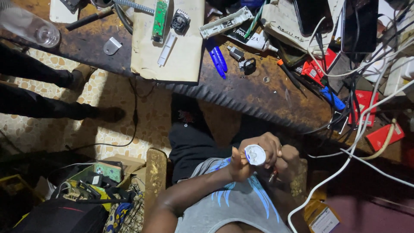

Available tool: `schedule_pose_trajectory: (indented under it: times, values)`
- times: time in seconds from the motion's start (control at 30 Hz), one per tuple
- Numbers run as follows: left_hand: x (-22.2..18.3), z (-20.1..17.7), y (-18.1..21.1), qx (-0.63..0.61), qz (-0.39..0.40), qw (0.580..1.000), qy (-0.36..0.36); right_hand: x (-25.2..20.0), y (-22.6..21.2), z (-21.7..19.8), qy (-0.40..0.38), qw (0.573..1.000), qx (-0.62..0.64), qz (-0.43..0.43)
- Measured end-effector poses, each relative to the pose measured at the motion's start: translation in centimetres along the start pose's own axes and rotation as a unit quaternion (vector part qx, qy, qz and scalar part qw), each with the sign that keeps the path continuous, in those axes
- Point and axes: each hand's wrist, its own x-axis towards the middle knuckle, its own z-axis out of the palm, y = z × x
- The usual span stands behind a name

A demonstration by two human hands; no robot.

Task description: The person is disassembling and inspecting a small electronic device, possibly a hair clipper, using a screwdriver on a cluttered workbench.

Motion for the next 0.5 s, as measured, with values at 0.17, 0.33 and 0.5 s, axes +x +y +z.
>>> schedule_pose_trajectory:
  times: [0.17, 0.33, 0.5]
  values:
    - [0.0, -0.9, -0.6, 0.000, 0.032, 0.999, 0.013, 7.9, -2.2, 1.4, -0.024, 0.996, 0.057, 0.067]
    - [0.9, -1.7, 1.8, 0.022, -0.030, 0.999, 0.031, 6.7, -3.6, -0.6, -0.108, 0.974, 0.044, 0.192]
    - [1.4, -2.6, 4.4, 0.035, -0.141, 0.988, 0.050, 6.3, -2.7, -1.0, -0.136, 0.885, 0.116, 0.430]
